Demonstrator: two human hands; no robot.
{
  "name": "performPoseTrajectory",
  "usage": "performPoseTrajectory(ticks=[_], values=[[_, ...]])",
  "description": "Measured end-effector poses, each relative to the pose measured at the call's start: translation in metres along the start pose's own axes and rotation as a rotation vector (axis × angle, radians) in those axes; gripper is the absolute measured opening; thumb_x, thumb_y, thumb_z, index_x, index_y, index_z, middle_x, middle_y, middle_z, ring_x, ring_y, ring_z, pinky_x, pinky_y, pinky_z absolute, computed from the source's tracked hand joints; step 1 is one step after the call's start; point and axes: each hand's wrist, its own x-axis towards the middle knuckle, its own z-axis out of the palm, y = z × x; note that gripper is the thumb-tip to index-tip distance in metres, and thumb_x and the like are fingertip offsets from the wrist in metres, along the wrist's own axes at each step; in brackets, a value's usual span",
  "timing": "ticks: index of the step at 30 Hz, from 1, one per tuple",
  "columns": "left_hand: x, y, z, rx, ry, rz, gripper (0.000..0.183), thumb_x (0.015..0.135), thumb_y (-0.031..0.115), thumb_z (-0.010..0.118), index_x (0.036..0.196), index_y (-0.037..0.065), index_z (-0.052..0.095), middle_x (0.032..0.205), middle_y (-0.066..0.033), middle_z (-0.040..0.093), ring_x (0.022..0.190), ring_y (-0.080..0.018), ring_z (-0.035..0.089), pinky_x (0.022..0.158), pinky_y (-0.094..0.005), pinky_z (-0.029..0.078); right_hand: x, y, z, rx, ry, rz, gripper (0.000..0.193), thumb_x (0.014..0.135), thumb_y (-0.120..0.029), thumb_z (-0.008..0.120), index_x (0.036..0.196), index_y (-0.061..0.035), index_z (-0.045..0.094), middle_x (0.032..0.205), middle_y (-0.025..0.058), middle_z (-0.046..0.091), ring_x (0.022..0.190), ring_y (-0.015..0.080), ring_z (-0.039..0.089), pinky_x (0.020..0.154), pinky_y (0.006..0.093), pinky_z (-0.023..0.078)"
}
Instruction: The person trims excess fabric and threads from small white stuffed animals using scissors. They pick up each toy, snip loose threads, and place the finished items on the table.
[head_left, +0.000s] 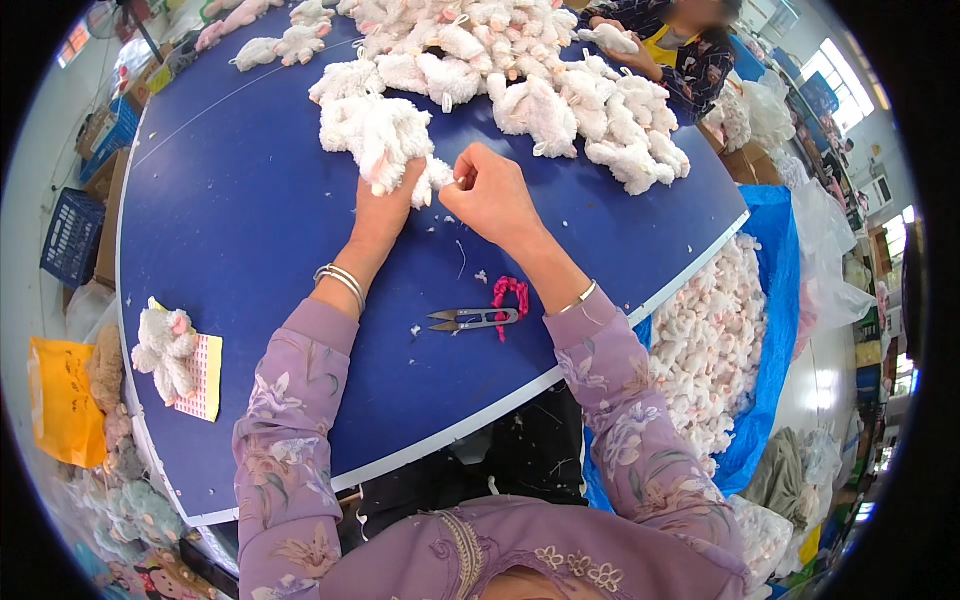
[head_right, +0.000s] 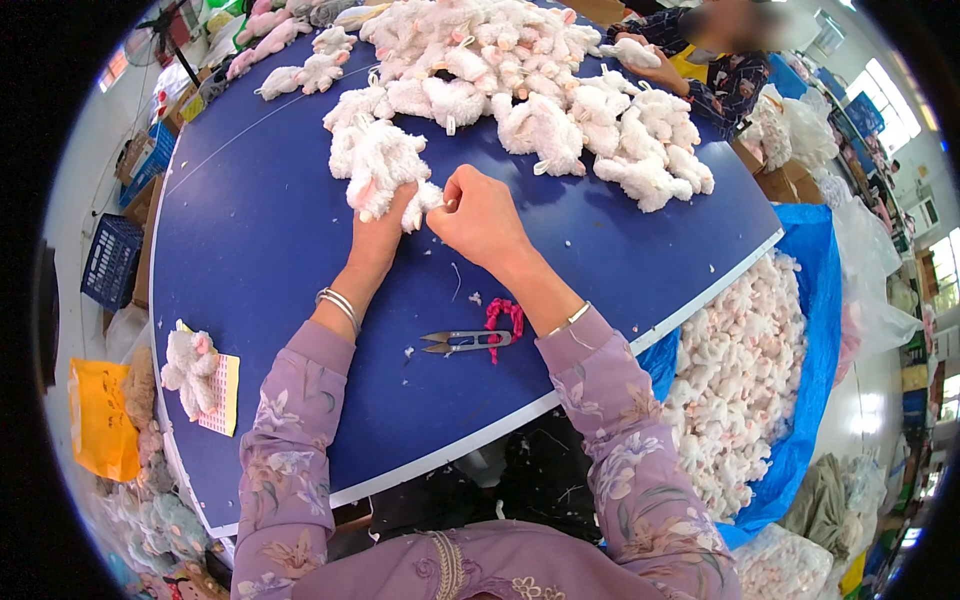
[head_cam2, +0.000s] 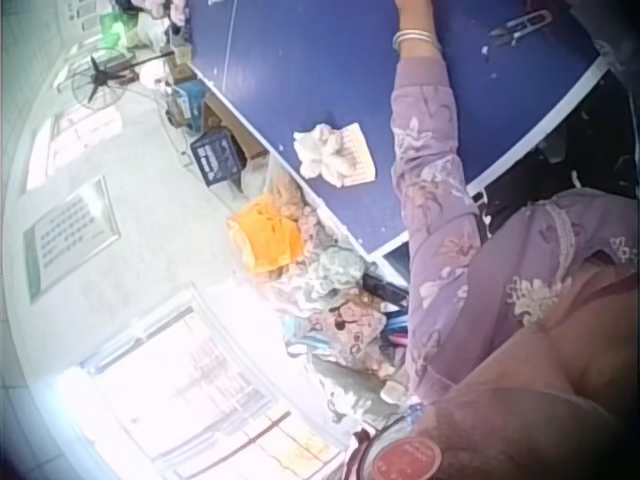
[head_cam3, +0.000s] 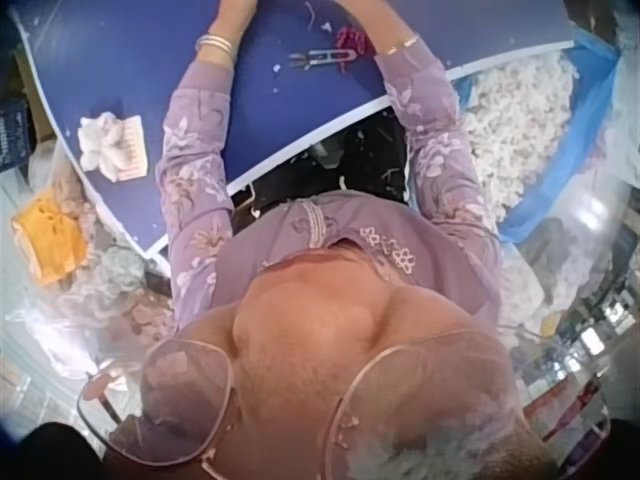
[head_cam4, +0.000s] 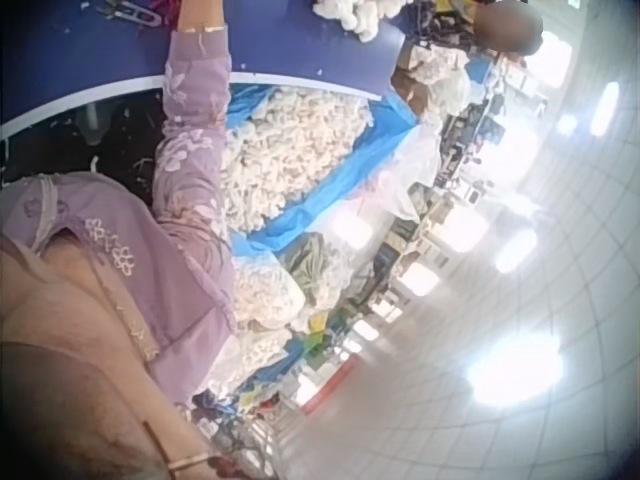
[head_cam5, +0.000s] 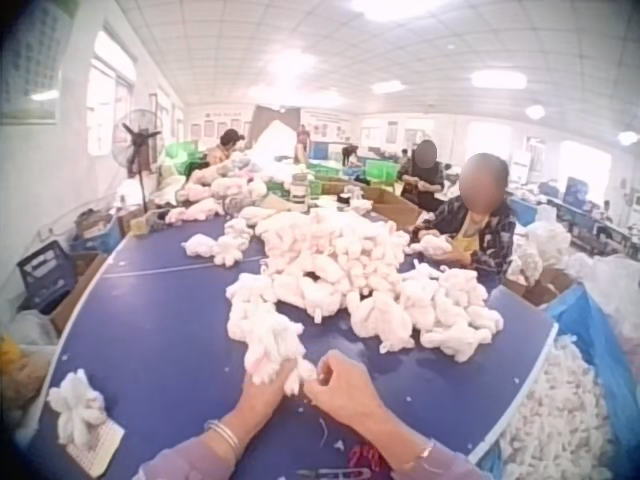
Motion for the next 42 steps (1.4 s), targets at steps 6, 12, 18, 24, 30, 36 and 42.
performPoseTrajectory(ticks=[6,12,18,24,30,36,42], values=[[0.006,0.003,-0.005,-0.096,-0.057,-0.212,0.035,0.089,0.020,0.065,0.118,0.004,0.056,0.090,-0.0059,0.065,0.067,-0.0111,0.057,0.054,-0.0260,0.045,-0.002,0.000,-0.004,-0.063,0.037,-0.165,0.018,0.070,-0.007,0.067,0.080,-0.0001,0.053,0.073,0.0141,0.059,0.062,0.0253,0.059,0.058,0.0347,0.047],[0.010,0.010,-0.014,-0.539,-0.188,-0.354,0.034,0.093,0.019,0.061,0.123,0.007,0.051,0.090,-0.0012,0.061,0.063,-0.0084,0.054,0.043,-0.0214,0.034,-0.011,-0.011,0.016,0.109,0.098,-0.332,0.019,0.074,-0.001,0.066,0.088,-0.0012,0.054,0.085,0.0125,0.059,0.065,0.0216,0.061,0.061,0.0329,0.049],[0.009,0.004,-0.013,-0.465,-0.176,-0.369,0.034,0.094,0.019,0.061,0.124,0.005,0.051,0.108,-0.0058,0.061,0.091,-0.0121,0.061,0.069,-0.0244,0.052,-0.009,-0.013,0.025,0.101,0.067,-0.452,0.019,0.074,0.002,0.065,0.088,-0.0019,0.054,0.090,0.0119,0.055,0.072,0.0223,0.063,0.065,0.0318,0.051],[0.004,-0.002,-0.003,-0.317,-0.123,-0.257,0.037,0.094,0.020,0.061,0.125,0.004,0.051,0.110,-0.0062,0.060,0.097,-0.0135,0.059,0.079,-0.0279,0.050,-0.006,-0.006,0.025,0.008,0.075,-0.433,0.017,0.071,0.000,0.065,0.084,-0.0026,0.055,0.078,0.0068,0.056,0.068,0.0161,0.059,0.060,0.0292,0.047],[-0.004,-0.003,0.009,-0.144,0.051,-0.088,0.027,0.093,0.026,0.062,0.104,0.002,0.061,0.092,-0.0043,0.061,0.069,-0.0075,0.055,0.051,-0.0241,0.043,-0.005,-0.001,0.019,0.017,0.001,-0.010,0.021,0.069,-0.012,0.068,0.075,0.0002,0.053,0.066,0.0162,0.060,0.063,0.0280,0.062,0.060,0.0350,0.048],[-0.002,0.005,0.008,-0.311,0.062,-0.105,0.033,0.093,0.027,0.061,0.117,0.006,0.053,0.097,-0.0018,0.063,0.074,-0.0080,0.059,0.051,-0.0228,0.044,-0.004,-0.004,0.013,-0.067,-0.046,-0.084,0.019,0.071,-0.013,0.068,0.075,0.0004,0.055,0.065,0.0104,0.060,0.057,0.0158,0.056,0.054,0.0306,0.045],[-0.001,0.012,0.005,-0.427,-0.056,-0.345,0.033,0.096,0.028,0.057,0.123,0.011,0.052,0.099,-0.0014,0.064,0.075,-0.0064,0.060,0.050,-0.0202,0.042,0.012,0.018,-0.016,0.588,-0.105,0.166,0.026,0.090,-0.025,0.064,0.080,-0.0013,0.058,0.067,0.0030,0.060,0.057,0.0069,0.052,0.050,0.0230,0.040]])
